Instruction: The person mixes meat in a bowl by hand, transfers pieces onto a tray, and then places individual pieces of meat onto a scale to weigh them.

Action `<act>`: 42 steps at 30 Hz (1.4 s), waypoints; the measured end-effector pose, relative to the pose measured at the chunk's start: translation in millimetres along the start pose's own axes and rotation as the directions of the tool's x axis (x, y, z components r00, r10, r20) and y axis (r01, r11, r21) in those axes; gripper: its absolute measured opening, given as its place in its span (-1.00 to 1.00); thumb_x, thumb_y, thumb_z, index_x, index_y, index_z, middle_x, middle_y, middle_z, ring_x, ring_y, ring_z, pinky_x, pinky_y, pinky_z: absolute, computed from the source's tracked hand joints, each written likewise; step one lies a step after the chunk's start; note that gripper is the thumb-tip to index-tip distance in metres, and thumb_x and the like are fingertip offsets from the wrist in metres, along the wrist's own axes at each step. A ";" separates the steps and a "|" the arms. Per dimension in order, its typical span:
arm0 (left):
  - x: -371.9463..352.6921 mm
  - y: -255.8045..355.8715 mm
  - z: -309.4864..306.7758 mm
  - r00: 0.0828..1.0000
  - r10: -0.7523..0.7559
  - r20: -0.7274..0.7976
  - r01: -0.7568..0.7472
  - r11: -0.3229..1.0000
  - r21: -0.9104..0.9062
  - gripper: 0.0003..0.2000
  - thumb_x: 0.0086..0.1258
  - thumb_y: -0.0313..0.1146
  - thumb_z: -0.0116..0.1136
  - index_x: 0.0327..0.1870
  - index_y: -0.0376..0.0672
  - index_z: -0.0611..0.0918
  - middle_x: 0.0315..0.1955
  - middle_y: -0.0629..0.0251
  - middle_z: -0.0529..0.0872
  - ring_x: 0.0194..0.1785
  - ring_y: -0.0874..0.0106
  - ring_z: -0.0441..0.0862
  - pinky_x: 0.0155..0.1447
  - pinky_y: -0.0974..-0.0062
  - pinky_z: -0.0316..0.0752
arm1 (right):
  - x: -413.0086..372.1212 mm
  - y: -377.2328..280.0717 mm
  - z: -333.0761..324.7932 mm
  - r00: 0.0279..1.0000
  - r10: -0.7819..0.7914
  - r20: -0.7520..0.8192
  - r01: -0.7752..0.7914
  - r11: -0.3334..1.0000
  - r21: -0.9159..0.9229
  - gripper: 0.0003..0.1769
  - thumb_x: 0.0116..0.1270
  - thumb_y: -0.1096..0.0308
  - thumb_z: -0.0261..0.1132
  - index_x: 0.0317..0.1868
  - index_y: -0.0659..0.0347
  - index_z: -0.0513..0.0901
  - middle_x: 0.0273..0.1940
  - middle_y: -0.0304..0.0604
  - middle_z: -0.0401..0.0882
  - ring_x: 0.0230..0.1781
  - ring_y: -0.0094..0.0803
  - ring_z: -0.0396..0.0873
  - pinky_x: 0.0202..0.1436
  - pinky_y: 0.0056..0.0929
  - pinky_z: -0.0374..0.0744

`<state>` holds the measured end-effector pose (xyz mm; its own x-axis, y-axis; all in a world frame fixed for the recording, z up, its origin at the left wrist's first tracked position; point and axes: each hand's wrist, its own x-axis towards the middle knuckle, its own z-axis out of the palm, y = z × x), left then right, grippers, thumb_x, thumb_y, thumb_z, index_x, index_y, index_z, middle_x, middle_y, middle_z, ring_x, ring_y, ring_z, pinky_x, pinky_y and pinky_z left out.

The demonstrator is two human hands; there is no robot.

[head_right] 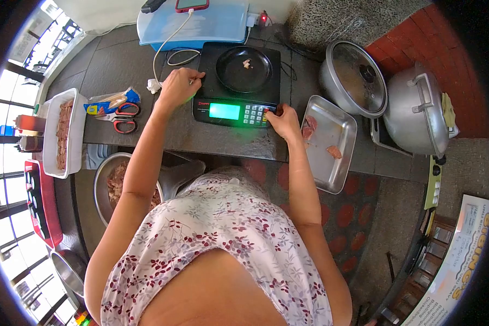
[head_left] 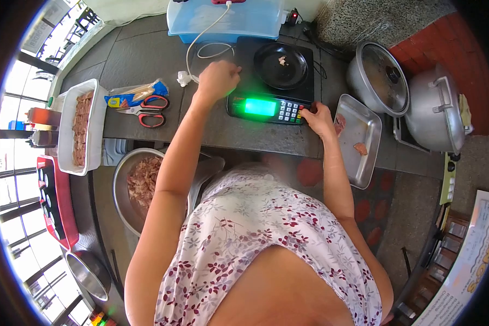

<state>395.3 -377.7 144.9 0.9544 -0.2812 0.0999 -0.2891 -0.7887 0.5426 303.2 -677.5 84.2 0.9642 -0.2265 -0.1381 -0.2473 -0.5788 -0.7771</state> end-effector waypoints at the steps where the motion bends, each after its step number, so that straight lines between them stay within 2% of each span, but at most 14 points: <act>1: -0.3 1.6 -1.4 1.000 0.003 0.000 -0.003 1.000 0.000 -0.70 0.15 -0.31 0.09 -0.14 -0.11 0.75 -0.30 0.03 0.74 -0.17 0.13 0.70 -0.03 0.27 0.56 | -0.8 -0.5 -1.0 1.000 0.000 -0.003 0.000 1.000 0.000 -0.49 -0.05 0.18 0.41 -0.26 0.52 0.60 -0.45 -0.04 0.62 -0.43 -0.38 0.56 -0.33 -0.42 0.50; 4: -3.4 3.3 -1.3 1.000 0.016 -0.025 -0.015 1.000 0.007 -0.70 0.15 -0.31 0.09 -0.13 -0.11 0.75 -0.30 0.03 0.74 -0.16 0.13 0.70 -0.02 0.26 0.56 | -4.6 0.6 -3.4 0.999 0.016 0.034 -0.018 0.999 0.050 -0.53 -0.01 0.22 0.43 -0.26 0.51 0.60 -0.43 -0.05 0.62 -0.44 -0.39 0.56 -0.34 -0.41 0.50; 7: 0.4 2.2 -1.4 1.000 -0.005 0.008 0.005 1.000 0.028 -0.70 0.16 -0.30 0.09 -0.12 -0.10 0.75 -0.29 0.03 0.74 -0.15 0.12 0.69 -0.01 0.24 0.56 | -1.6 4.3 -9.1 0.995 -0.047 0.092 0.034 0.990 0.139 -0.59 0.05 0.26 0.44 -0.28 0.48 0.59 -0.44 -0.11 0.60 -0.49 -0.44 0.53 -0.42 -0.44 0.49; 9: 1.4 2.4 -1.7 1.000 0.011 0.008 -0.012 0.998 0.055 -0.70 0.17 -0.28 0.09 -0.12 -0.08 0.75 -0.29 0.05 0.74 -0.15 0.12 0.69 -0.01 0.24 0.56 | 0.5 3.0 -13.3 0.980 0.034 0.196 -0.070 0.981 0.180 -0.64 0.07 0.29 0.45 -0.29 0.44 0.59 -0.44 -0.17 0.58 -0.54 -0.52 0.50 -0.50 -0.52 0.47; 12: 0.4 3.7 -3.2 1.000 -0.016 0.011 0.015 0.999 0.038 -0.71 0.18 -0.27 0.09 -0.12 -0.06 0.75 -0.29 0.06 0.75 -0.15 0.12 0.69 -0.01 0.24 0.56 | -1.3 1.5 -13.4 0.980 0.015 0.200 -0.063 0.971 0.232 -0.65 0.07 0.30 0.44 -0.29 0.43 0.58 -0.44 -0.19 0.56 -0.56 -0.56 0.47 -0.56 -0.57 0.45; 15: -0.1 2.7 -1.3 0.999 -0.033 0.004 0.032 0.999 0.027 -0.71 0.18 -0.27 0.09 -0.12 -0.05 0.75 -0.29 0.07 0.75 -0.15 0.13 0.69 -0.01 0.24 0.57 | -0.6 -1.4 -15.7 0.974 0.039 0.222 -0.075 0.984 0.160 -0.66 0.08 0.31 0.42 -0.27 0.43 0.57 -0.43 -0.19 0.57 -0.56 -0.56 0.47 -0.55 -0.55 0.45; 22: 2.7 -3.4 1.9 0.999 -0.036 0.015 0.036 0.999 0.022 -0.71 0.18 -0.29 0.09 -0.12 -0.08 0.75 -0.29 0.05 0.74 -0.16 0.13 0.70 -0.01 0.27 0.56 | -1.0 -0.2 -9.0 0.984 0.048 0.169 -0.079 0.981 0.178 -0.63 0.07 0.31 0.41 -0.24 0.47 0.59 -0.41 -0.14 0.61 -0.51 -0.50 0.52 -0.49 -0.51 0.49; 25: 2.0 -4.4 2.2 1.000 0.003 -0.014 -0.003 0.999 -0.032 -0.70 0.17 -0.30 0.09 -0.12 -0.11 0.74 -0.28 0.03 0.74 -0.16 0.13 0.70 0.00 0.28 0.56 | -1.2 3.3 -4.4 0.995 -0.005 0.101 -0.009 0.990 0.140 -0.59 0.06 0.26 0.40 -0.24 0.50 0.59 -0.42 -0.09 0.62 -0.47 -0.43 0.55 -0.40 -0.43 0.51; 27: -0.5 -1.9 -0.5 1.000 0.020 -0.007 -0.020 0.999 -0.047 -0.69 0.16 -0.31 0.10 -0.12 -0.14 0.74 -0.28 0.01 0.73 -0.15 0.15 0.70 0.01 0.28 0.55 | -2.7 2.2 -0.8 0.998 -0.052 0.026 0.051 0.998 0.024 -0.57 0.04 0.22 0.40 -0.27 0.49 0.60 -0.46 -0.07 0.61 -0.46 -0.39 0.56 -0.34 -0.38 0.51; 31: 0.8 2.5 -2.3 1.000 0.002 0.019 -0.002 1.000 -0.024 -0.69 0.15 -0.30 0.10 -0.11 -0.13 0.74 -0.28 0.01 0.73 -0.15 0.15 0.71 0.01 0.29 0.56 | -3.5 3.6 -1.6 0.996 -0.088 -0.013 0.087 0.995 -0.055 -0.57 0.04 0.21 0.39 -0.30 0.49 0.59 -0.49 -0.06 0.60 -0.47 -0.37 0.55 -0.36 -0.38 0.50; 34: -1.1 -1.3 2.5 1.000 -0.008 -0.011 0.008 1.000 -0.006 -0.71 0.16 -0.25 0.06 -0.16 -0.01 0.75 -0.29 0.07 0.72 -0.15 0.04 0.65 -0.04 0.17 0.54 | -3.5 8.2 -1.9 0.995 -0.104 -0.005 0.104 0.994 -0.031 -0.56 0.04 0.19 0.42 -0.31 0.48 0.59 -0.49 -0.05 0.59 -0.48 -0.35 0.54 -0.37 -0.38 0.49; 36: -1.8 -1.3 2.9 0.999 0.026 -0.030 -0.026 1.000 -0.002 -0.71 0.16 -0.25 0.07 -0.16 -0.04 0.75 -0.28 0.05 0.72 -0.15 0.04 0.65 -0.05 0.15 0.54 | 0.9 16.0 -3.8 0.992 -0.085 0.098 0.072 0.989 0.127 -0.53 0.02 0.15 0.46 -0.34 0.48 0.58 -0.49 -0.03 0.58 -0.48 -0.32 0.54 -0.37 -0.36 0.48; 40: 2.9 2.9 -2.0 1.000 -0.016 0.017 0.015 0.999 0.034 -0.72 0.16 -0.25 0.07 -0.18 -0.05 0.75 -0.27 0.04 0.72 -0.14 0.03 0.64 -0.05 0.14 0.54 | 8.9 20.0 -3.7 0.991 -0.095 0.092 0.089 0.994 0.069 -0.50 0.00 0.13 0.49 -0.36 0.47 0.58 -0.48 -0.03 0.58 -0.47 -0.33 0.54 -0.36 -0.36 0.49; 42: 1.1 0.2 0.2 1.000 -0.002 0.022 0.002 1.000 0.003 -0.73 0.16 -0.25 0.07 -0.21 -0.06 0.75 -0.26 0.03 0.71 -0.12 0.02 0.64 -0.04 0.13 0.53 | 5.2 17.7 -3.4 0.993 -0.052 0.104 0.045 0.997 0.070 -0.49 -0.01 0.12 0.50 -0.36 0.48 0.57 -0.47 0.00 0.58 -0.46 -0.30 0.55 -0.35 -0.34 0.49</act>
<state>396.2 -378.2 144.9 0.9532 -0.2917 0.0799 -0.2873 -0.7910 0.5402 303.5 -691.6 71.8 0.9805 -0.1136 -0.1602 -0.1962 -0.5324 -0.8235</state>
